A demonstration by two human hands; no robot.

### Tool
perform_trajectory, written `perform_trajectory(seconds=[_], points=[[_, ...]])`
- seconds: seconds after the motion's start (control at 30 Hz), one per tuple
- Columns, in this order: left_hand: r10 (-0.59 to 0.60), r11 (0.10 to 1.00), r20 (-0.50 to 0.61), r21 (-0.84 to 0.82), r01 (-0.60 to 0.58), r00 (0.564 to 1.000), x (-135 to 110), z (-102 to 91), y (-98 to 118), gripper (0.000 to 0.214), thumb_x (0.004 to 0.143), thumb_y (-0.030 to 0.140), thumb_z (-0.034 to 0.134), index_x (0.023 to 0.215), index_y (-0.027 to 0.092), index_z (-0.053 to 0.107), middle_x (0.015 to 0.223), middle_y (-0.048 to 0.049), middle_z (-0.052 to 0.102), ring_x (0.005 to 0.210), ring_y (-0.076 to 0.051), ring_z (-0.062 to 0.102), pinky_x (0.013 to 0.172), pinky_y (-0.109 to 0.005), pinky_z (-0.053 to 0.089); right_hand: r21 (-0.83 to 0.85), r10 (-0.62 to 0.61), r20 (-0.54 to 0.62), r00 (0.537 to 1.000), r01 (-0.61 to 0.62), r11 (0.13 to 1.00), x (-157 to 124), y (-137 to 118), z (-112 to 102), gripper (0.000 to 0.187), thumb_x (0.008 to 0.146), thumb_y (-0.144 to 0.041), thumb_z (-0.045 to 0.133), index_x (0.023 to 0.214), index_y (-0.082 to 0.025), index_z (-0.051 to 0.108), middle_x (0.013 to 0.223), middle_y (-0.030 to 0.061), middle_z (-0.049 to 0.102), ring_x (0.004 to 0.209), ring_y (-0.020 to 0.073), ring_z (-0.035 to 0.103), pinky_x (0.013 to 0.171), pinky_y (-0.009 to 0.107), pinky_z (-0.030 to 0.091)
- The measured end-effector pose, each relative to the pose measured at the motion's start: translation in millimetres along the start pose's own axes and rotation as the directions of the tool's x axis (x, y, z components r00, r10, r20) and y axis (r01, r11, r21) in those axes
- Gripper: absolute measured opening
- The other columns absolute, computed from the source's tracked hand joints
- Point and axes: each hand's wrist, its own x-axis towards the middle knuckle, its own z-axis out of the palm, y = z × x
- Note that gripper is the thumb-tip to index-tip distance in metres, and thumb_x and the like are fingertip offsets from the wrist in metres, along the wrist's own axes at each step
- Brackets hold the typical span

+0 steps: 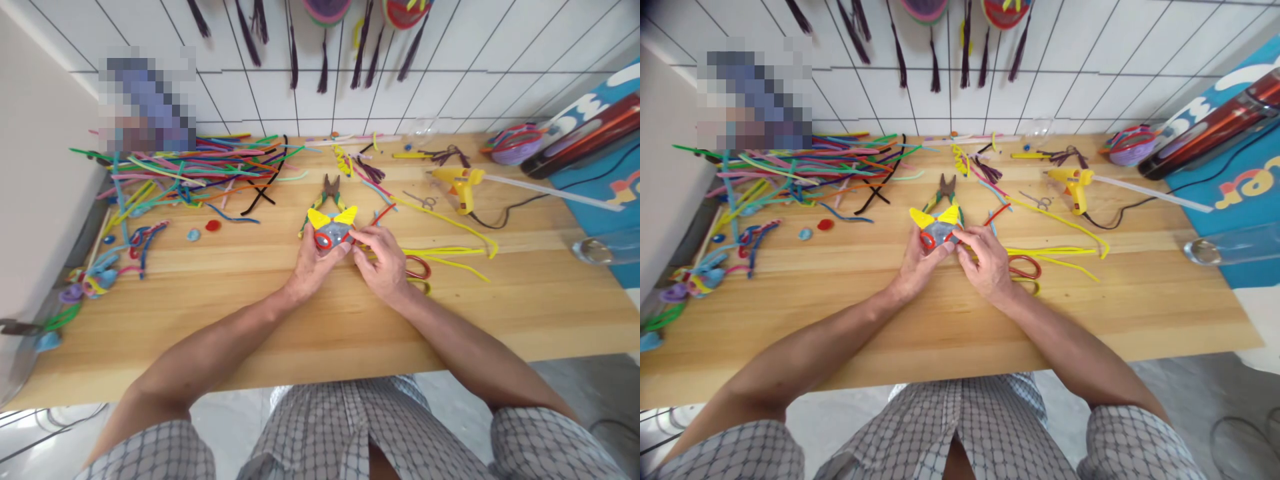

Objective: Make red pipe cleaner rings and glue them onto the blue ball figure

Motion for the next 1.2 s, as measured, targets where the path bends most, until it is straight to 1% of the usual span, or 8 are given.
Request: perform_trajectory(seconds=[0.23, 0.37, 0.53, 0.63, 0.73, 0.83, 1.03, 1.2], points=[[0.031, 0.999, -0.004, 0.016, -0.031, 1.0, 0.5, -0.2, -3.0, 0.062, 0.085, 0.053, 0.091, 0.127, 0.024, 0.055, 0.123, -0.0094, 0.076, 0.11, -0.024, 0.076, 0.103, -0.043, 0.061, 0.0, 0.075, 0.056, 0.996, -0.075, 0.997, -2.0, 1.0, -2.7, 0.035, 0.103, -0.016, 0.066, 0.134, -0.03, 0.075, 0.118, 0.0093, 0.079, 0.108, 0.0267, 0.077, 0.09, 0.046, 0.069], [0.029, 0.999, -0.01, 0.033, -0.029, 1.0, 0.2, -1.0, -4.0, 0.062, 0.085, 0.054, 0.091, 0.126, 0.024, 0.056, 0.123, -0.0094, 0.076, 0.111, -0.024, 0.076, 0.103, -0.043, 0.061, 0.013, 0.055, 0.045, 0.997, -0.056, 0.998, -0.6, -0.7, -3.4, 0.036, 0.103, -0.016, 0.066, 0.136, -0.029, 0.072, 0.119, 0.0097, 0.079, 0.108, 0.0262, 0.077, 0.09, 0.044, 0.069], [0.034, 0.999, -0.011, 0.036, -0.033, 0.999, 0.5, -1.4, -6.2, 0.062, 0.086, 0.055, 0.09, 0.127, 0.025, 0.056, 0.125, -0.0097, 0.076, 0.112, -0.025, 0.076, 0.105, -0.044, 0.061, 0.055, 0.045, 0.02, 0.999, -0.046, 0.997, 1.3, -2.1, -2.4, 0.041, 0.104, -0.014, 0.066, 0.143, -0.028, 0.066, 0.116, 0.0083, 0.079, 0.102, 0.0236, 0.077, 0.087, 0.041, 0.069], [0.033, 0.999, -0.019, 0.04, -0.033, 0.999, 0.9, -1.3, -7.3, 0.062, 0.085, 0.055, 0.091, 0.126, 0.025, 0.056, 0.123, -0.0091, 0.076, 0.111, -0.024, 0.076, 0.105, -0.044, 0.06, 0.037, 0.055, 0.028, 0.998, -0.056, 0.998, 0.7, -1.4, -2.2, 0.039, 0.104, -0.015, 0.066, 0.14, -0.028, 0.068, 0.116, 0.0083, 0.08, 0.1, 0.0236, 0.077, 0.086, 0.041, 0.068], [0.022, 0.999, -0.015, 0.039, -0.021, 1.0, 1.0, -1.3, -6.3, 0.064, 0.084, 0.055, 0.091, 0.127, 0.025, 0.055, 0.123, -0.0089, 0.077, 0.111, -0.024, 0.076, 0.105, -0.043, 0.06, 0.012, 0.066, 0.047, 0.997, -0.067, 0.998, 0.0, -1.1, -2.8, 0.035, 0.104, -0.017, 0.066, 0.137, -0.028, 0.07, 0.118, 0.009, 0.08, 0.104, 0.0246, 0.078, 0.088, 0.042, 0.068], [0.013, 0.999, -0.005, 0.035, -0.013, 1.0, 0.7, -1.1, -3.7, 0.063, 0.084, 0.055, 0.091, 0.127, 0.025, 0.055, 0.122, -0.0086, 0.077, 0.112, -0.024, 0.075, 0.106, -0.043, 0.06, -0.003, 0.051, 0.049, 0.997, -0.051, 0.999, 0.2, -1.1, -3.8, 0.032, 0.104, -0.016, 0.065, 0.135, -0.027, 0.071, 0.119, 0.0098, 0.08, 0.108, 0.0253, 0.078, 0.088, 0.042, 0.068], [0.001, 1.0, -0.009, 0.017, -0.001, 1.0, -0.1, -0.5, -0.3, 0.061, 0.084, 0.055, 0.092, 0.125, 0.026, 0.056, 0.122, -0.0086, 0.078, 0.113, -0.026, 0.076, 0.106, -0.044, 0.061, 0.003, 0.06, 0.063, 0.996, -0.06, 0.998, -0.5, 0.7, -4.1, 0.036, 0.103, -0.016, 0.066, 0.136, -0.028, 0.073, 0.118, 0.0095, 0.08, 0.108, 0.0268, 0.078, 0.09, 0.046, 0.069], [-0.004, 1.0, -0.01, 0.03, 0.004, 1.0, -0.4, -0.6, -0.4, 0.062, 0.084, 0.054, 0.091, 0.126, 0.025, 0.057, 0.124, -0.0089, 0.077, 0.114, -0.025, 0.076, 0.107, -0.044, 0.061, 0.003, 0.031, 0.038, 0.999, -0.031, 1.0, -0.6, 0.8, -2.5, 0.034, 0.104, -0.015, 0.065, 0.135, -0.027, 0.072, 0.117, 0.0097, 0.079, 0.107, 0.0258, 0.077, 0.09, 0.044, 0.068]])
